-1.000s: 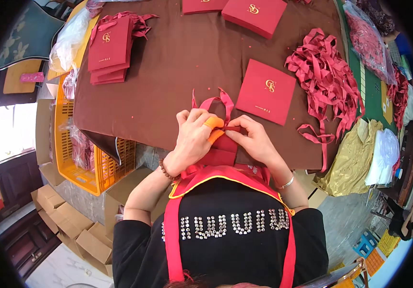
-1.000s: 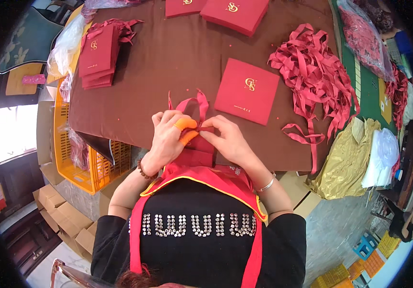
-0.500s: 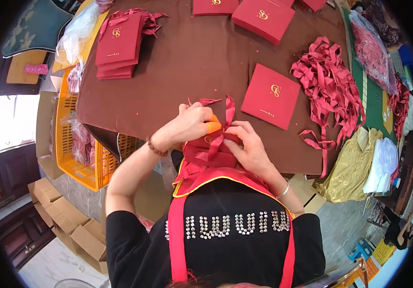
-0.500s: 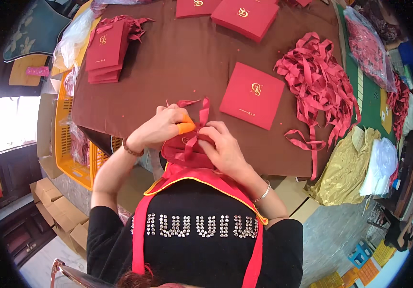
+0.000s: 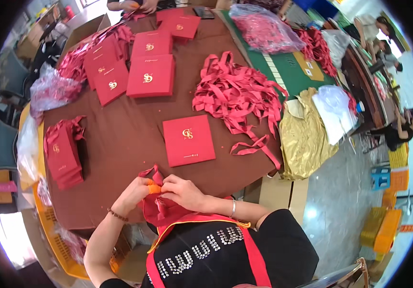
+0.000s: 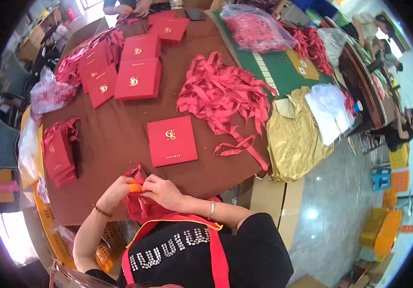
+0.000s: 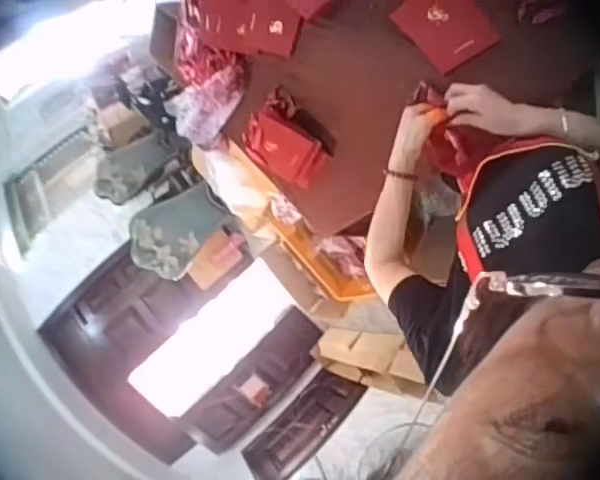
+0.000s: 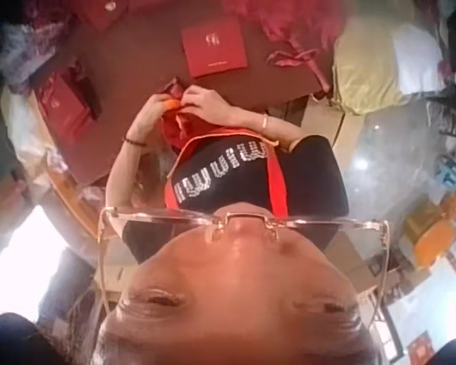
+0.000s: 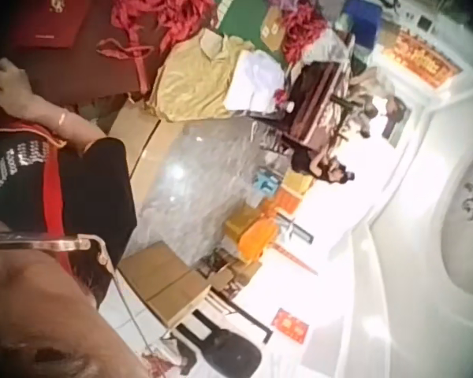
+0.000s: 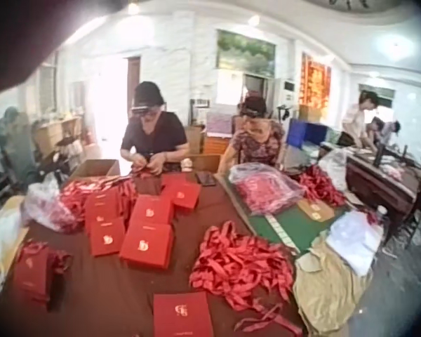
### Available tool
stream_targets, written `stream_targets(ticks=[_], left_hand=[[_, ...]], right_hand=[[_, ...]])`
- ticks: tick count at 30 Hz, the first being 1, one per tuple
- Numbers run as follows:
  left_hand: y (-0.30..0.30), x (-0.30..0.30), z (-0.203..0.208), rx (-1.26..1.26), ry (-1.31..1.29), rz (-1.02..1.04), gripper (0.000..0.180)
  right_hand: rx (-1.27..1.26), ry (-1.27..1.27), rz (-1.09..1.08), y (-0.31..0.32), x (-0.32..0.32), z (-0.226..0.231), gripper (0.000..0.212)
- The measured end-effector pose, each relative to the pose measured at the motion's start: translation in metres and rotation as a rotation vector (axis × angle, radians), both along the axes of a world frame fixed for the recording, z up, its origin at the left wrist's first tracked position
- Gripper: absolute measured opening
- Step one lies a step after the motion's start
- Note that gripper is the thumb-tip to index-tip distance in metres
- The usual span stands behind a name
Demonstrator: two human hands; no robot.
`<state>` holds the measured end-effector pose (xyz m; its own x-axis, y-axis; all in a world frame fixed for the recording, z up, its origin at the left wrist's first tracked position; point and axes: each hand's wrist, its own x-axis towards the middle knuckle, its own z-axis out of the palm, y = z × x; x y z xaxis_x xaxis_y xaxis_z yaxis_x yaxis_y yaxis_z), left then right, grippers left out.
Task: Assembling red gift bags by threading and securing pink ribbons into the bag handles.
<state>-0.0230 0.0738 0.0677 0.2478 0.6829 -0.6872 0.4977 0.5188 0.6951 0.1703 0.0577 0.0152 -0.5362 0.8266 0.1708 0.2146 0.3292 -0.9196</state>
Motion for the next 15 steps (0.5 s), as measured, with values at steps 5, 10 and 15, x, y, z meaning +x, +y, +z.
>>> stream_targets(ticks=[5, 10, 15], left_hand=[[-0.006, 0.003, -0.003, -0.124, -0.172, 0.181, 0.015], [-0.025, -0.003, -0.034, -0.01, -0.231, 0.359, 0.014], [-0.019, 0.001, -0.039, 0.259, -0.075, 0.403, 0.012]], right_hand=[[0.019, 0.078, 0.009, -0.004, -0.003, -0.001, 0.012], [-0.047, 0.12, -0.017, -0.009, -0.006, -0.005, 0.01], [-0.084, 0.135, 0.051, -0.008, -0.005, -0.014, 0.009]])
